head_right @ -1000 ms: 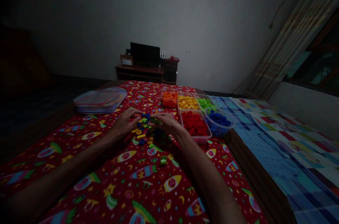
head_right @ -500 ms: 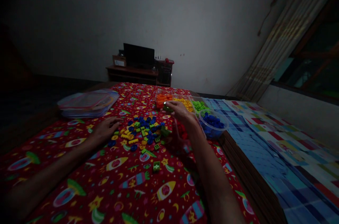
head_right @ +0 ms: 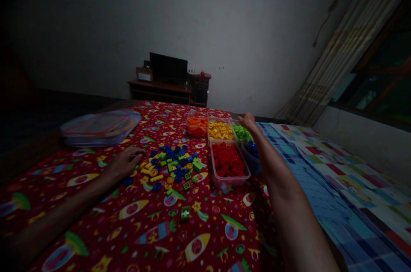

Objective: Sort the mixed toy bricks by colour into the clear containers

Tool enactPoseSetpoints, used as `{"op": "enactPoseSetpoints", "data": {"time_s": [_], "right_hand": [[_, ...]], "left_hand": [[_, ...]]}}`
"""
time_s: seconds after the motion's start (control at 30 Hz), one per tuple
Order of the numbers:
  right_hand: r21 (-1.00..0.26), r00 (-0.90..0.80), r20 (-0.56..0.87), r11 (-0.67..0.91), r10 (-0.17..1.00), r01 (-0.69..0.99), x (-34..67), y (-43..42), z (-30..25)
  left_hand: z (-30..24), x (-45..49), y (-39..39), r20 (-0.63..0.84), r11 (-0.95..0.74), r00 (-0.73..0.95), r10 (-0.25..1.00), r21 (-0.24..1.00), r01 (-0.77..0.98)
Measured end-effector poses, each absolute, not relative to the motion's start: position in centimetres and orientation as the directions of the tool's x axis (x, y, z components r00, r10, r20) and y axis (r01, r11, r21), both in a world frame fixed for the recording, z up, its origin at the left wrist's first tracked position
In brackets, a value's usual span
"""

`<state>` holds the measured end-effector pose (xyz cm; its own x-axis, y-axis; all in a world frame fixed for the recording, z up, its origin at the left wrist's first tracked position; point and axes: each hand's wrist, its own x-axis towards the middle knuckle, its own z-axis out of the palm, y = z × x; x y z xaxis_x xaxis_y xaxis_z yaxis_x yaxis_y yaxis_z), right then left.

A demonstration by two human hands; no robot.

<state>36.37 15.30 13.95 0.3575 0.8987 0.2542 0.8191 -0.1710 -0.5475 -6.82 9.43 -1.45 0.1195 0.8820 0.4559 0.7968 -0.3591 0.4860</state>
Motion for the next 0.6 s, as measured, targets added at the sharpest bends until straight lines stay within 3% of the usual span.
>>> {"op": "enactPoseSetpoints", "data": {"time_s": [0.2,0.33,0.5,0.6], "right_hand": [[-0.59,-0.064,0.29,0.231,0.955,0.774,30.3,12.5,13.5],[-0.535,-0.409,0.286,0.498,0.867,0.682,25.1,7.9,11.7],[-0.421,-0.483,0.258,0.548,0.837,0.723,20.8,4.8,9.2],[-0.284,-0.527,0.212,0.567,0.823,0.773,18.8,4.9,7.3]], "left_hand": [[-1.2,-6.7,9.2,0.442,-0.377,0.143,0.885,0.502,0.778],[-0.4,-6.4,8.9,0.469,-0.401,0.123,0.875,0.556,0.728],[1.2,-4.5,8.5,0.563,-0.603,0.31,0.766,0.464,0.648],[1.1,-2.9,8.0,0.58,-0.714,0.452,0.677,0.372,0.593]]}}
